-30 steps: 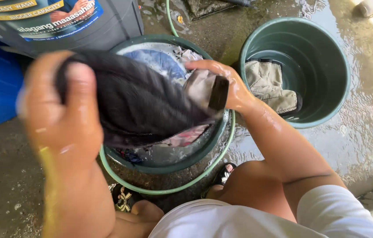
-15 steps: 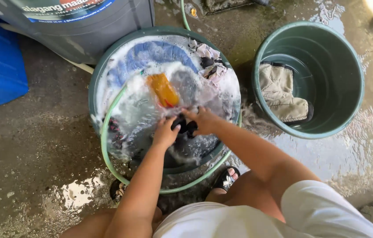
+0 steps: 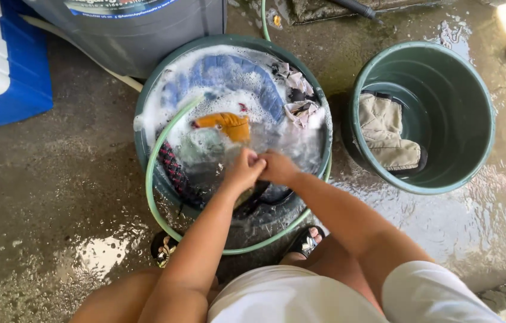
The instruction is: Hand-washing laundry in a basin and then using a portable spinner machine.
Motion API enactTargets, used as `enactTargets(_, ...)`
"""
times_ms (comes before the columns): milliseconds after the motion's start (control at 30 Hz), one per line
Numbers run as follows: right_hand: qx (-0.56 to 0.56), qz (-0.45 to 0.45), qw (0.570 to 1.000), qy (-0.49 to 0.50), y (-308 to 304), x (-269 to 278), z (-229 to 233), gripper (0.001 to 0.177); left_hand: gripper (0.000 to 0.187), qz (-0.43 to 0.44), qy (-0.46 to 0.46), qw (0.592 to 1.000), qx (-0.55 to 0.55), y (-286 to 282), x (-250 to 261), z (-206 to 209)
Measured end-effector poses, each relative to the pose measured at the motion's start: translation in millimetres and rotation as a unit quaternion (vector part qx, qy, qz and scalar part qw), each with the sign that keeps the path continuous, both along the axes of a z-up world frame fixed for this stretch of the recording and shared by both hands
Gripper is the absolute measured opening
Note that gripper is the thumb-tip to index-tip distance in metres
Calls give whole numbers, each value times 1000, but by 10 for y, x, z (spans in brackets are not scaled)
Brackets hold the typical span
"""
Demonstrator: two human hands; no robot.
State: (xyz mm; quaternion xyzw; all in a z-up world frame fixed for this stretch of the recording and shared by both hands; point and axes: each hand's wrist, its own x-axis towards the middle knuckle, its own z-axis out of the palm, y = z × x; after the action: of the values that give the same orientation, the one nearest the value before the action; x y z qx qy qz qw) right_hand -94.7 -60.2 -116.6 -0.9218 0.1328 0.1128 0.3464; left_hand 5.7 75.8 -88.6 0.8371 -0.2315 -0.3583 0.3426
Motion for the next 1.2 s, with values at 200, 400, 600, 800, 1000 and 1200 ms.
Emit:
enactTargets(200, -73, -31, 984, -162, -86, -55, 1744, 31, 42, 283, 225, 929, -78, -3, 510, 198)
enactTargets(400, -39, 53, 930, -362, -2, -124, 3024, 29, 53, 311, 470, 799, -209, -85, 436, 432)
enactTargets(600, 77, 50, 894, -438, 119, -241, 2793, 26, 66, 318, 507, 723, -345, -91, 248, 577)
enactTargets(800, 457, -291, 731, -414, -256, -658, 1450, 30, 79, 319, 532, 631, -465, -112, 127, 703)
enactTargets(1000, 731, -426, 514, -144, -219, -530, 1338, 42, 84, 250, 564, 561, -552, -159, 258, 456)
enactTargets(1200, 831, -350, 408, 142, 22, -442, 506, 53, 81, 247, 496, 709, -436, -84, 307, 356)
